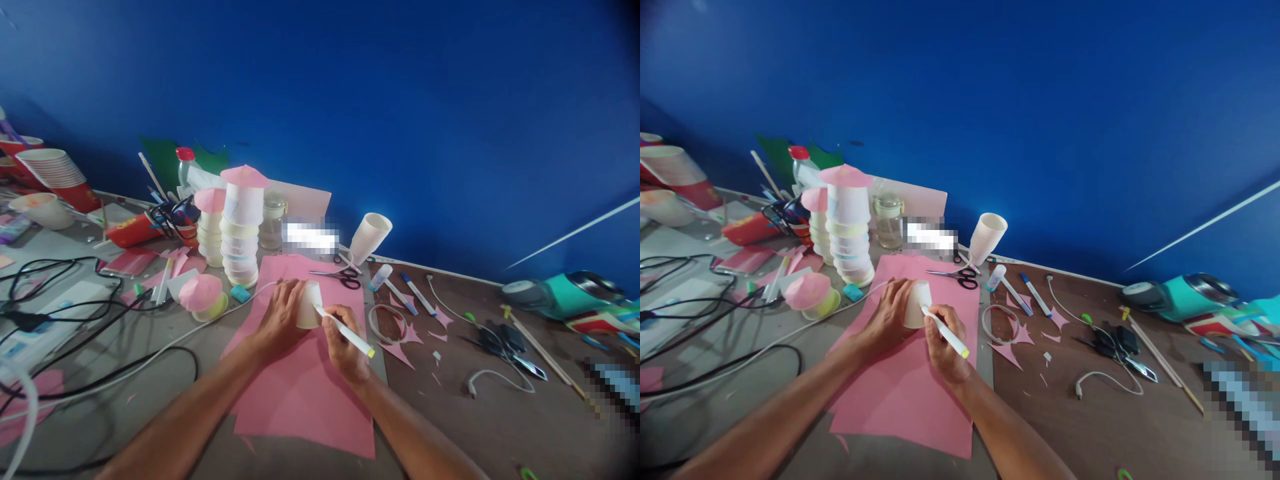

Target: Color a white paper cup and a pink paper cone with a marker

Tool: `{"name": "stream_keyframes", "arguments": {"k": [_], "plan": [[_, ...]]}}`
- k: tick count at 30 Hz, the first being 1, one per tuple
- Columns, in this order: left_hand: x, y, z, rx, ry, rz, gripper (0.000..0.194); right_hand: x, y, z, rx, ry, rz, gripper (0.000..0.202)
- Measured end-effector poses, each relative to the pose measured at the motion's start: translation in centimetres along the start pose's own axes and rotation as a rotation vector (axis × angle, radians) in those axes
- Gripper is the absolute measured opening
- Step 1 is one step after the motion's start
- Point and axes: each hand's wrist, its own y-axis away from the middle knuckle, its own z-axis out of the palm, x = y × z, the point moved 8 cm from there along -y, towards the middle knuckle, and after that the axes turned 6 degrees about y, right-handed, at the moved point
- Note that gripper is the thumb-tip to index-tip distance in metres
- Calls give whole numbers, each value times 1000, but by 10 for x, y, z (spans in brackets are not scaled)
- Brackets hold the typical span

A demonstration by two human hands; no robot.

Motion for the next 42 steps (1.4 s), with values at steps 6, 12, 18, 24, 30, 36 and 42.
{"name": "stream_keyframes", "arguments": {"k": [6, 12, 18, 24, 30, 36, 42], "plan": [[1, -1, -1, 14, -13, 10, 80, -7, 0, 3, -50, -6, -35, 9], [2, -1, -2, 26, -34, 15, 78, -8, -1, 0, -40, 3, -35, 9], [1, 0, -1, 24, -11, 12, 79, -9, -1, 3, -76, 17, -50, 11], [1, -1, -2, 28, -11, 11, 80, -1, 1, -2, -24, -24, -7, 9], [4, -2, -4, 50, -42, 28, 80, -8, 1, 3, -110, -20, -49, 12], [1, 0, -2, 46, -27, 20, 79, -3, 2, 2, -87, -18, -21, 13], [0, 1, 0, 49, -39, 19, 78, -4, 1, 0, -56, 2, -27, 14]]}}
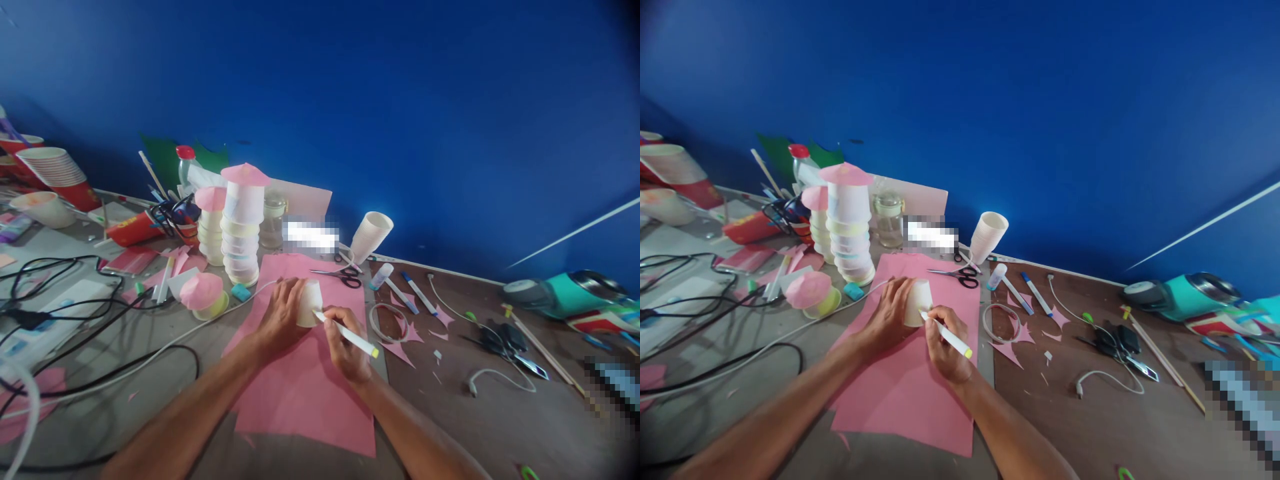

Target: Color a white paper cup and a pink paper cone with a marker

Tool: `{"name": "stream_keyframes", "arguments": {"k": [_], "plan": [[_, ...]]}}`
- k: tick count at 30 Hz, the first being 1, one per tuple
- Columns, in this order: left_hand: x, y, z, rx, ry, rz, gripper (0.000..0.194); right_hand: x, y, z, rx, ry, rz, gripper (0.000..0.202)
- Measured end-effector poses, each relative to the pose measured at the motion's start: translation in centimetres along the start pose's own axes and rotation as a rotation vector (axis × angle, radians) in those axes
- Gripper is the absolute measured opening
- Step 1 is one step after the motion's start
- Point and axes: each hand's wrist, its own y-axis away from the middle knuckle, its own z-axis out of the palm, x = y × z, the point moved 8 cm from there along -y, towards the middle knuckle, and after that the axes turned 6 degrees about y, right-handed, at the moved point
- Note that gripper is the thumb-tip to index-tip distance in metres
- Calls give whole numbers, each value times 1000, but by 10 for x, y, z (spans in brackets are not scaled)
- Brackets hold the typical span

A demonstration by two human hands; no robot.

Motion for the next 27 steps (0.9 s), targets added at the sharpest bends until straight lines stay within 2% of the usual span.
{"name": "stream_keyframes", "arguments": {"k": [7, 12, 16, 27], "plan": [[2, -1, -2, 5, -5, 8, 79, -1, -2, 3, -47, -28, -34, 17], [1, -2, -1, 4, 16, -4, 80, 2, 0, 1, 2, -16, -6, 13], [0, -3, 0, -16, 28, -36, 80, -2, 1, 3, -5, -5, -19, 11], [4, -2, -3, -10, -5, -2, 74, -7, -1, 7, -46, 4, -60, 9]]}}
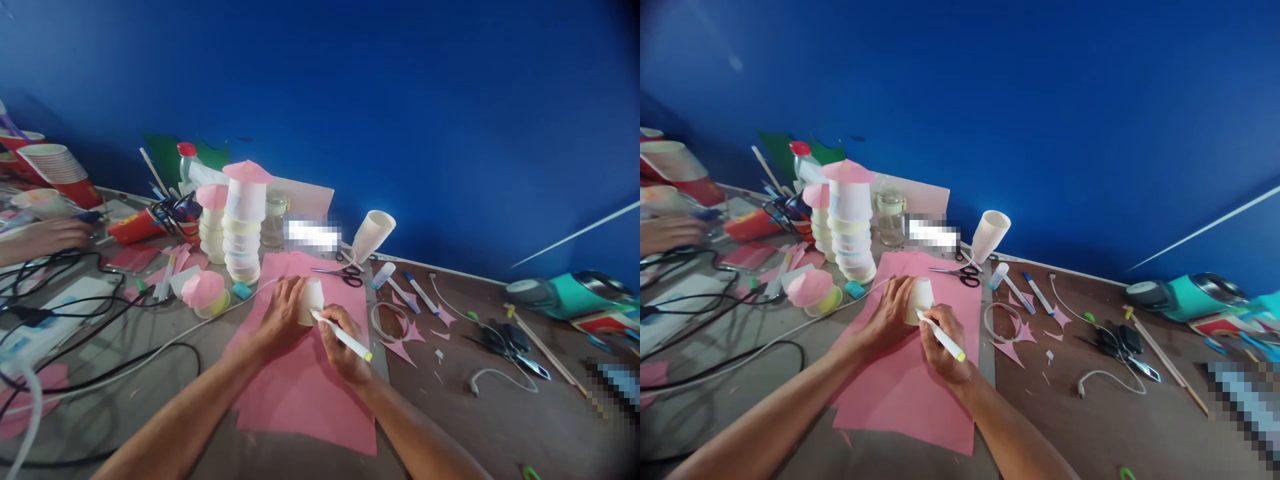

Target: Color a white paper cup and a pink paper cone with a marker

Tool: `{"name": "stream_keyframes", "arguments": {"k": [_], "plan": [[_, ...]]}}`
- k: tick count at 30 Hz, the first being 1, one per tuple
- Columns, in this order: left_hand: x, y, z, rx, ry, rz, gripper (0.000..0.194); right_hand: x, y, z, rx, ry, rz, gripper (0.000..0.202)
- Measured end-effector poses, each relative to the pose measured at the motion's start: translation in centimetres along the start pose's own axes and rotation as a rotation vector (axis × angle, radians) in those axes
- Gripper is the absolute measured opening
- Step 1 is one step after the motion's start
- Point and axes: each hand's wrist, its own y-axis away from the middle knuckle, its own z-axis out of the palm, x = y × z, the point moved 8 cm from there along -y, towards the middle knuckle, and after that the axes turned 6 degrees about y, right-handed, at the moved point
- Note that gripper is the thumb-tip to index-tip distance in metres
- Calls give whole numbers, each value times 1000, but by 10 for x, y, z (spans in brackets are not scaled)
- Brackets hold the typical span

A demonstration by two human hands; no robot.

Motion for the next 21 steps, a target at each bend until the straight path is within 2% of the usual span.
{"name": "stream_keyframes", "arguments": {"k": [12, 21], "plan": [[-2, -1, 1, -8, 30, -26, 81, 4, 1, -4, -4, -13, 24, 11], [2, -1, -1, 4, -6, 15, 72, -4, -1, 1, -29, 17, -17, 8]]}}
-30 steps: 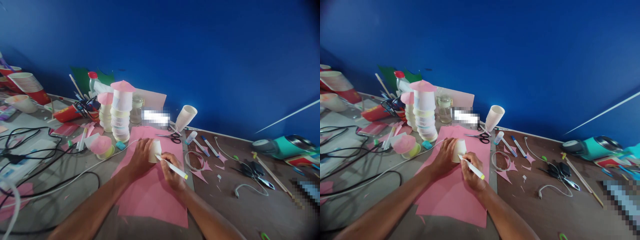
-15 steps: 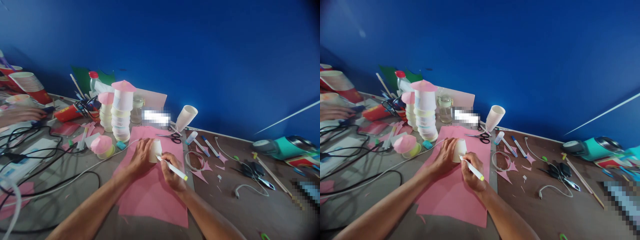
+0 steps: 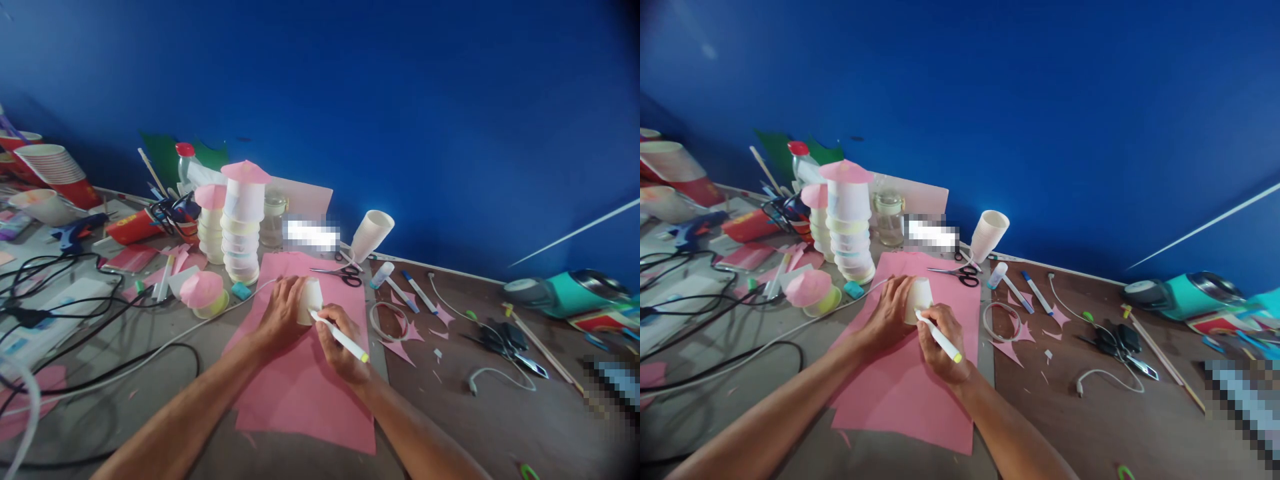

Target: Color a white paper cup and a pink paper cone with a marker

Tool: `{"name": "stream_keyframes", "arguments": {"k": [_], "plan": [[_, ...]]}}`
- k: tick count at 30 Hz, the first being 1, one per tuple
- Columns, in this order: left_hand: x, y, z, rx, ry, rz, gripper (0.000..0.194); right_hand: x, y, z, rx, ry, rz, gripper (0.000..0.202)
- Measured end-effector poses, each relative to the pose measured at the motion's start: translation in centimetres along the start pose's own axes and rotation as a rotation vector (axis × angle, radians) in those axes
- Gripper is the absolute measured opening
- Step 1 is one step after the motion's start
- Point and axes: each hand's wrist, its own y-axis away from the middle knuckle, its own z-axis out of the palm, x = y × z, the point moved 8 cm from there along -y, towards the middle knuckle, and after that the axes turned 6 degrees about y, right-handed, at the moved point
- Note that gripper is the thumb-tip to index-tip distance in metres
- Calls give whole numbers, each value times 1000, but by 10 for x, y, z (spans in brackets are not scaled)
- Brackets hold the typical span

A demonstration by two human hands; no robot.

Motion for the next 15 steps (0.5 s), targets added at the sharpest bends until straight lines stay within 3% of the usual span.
{"name": "stream_keyframes", "arguments": {"k": [7, 15], "plan": [[-4, 2, 3, 9, -1, -11, 76, 5, 1, -4, 3, -8, 12, 13], [-4, 2, 2, -7, 4, -24, 77, 17, 3, -8, 122, -36, 106, 13]]}}
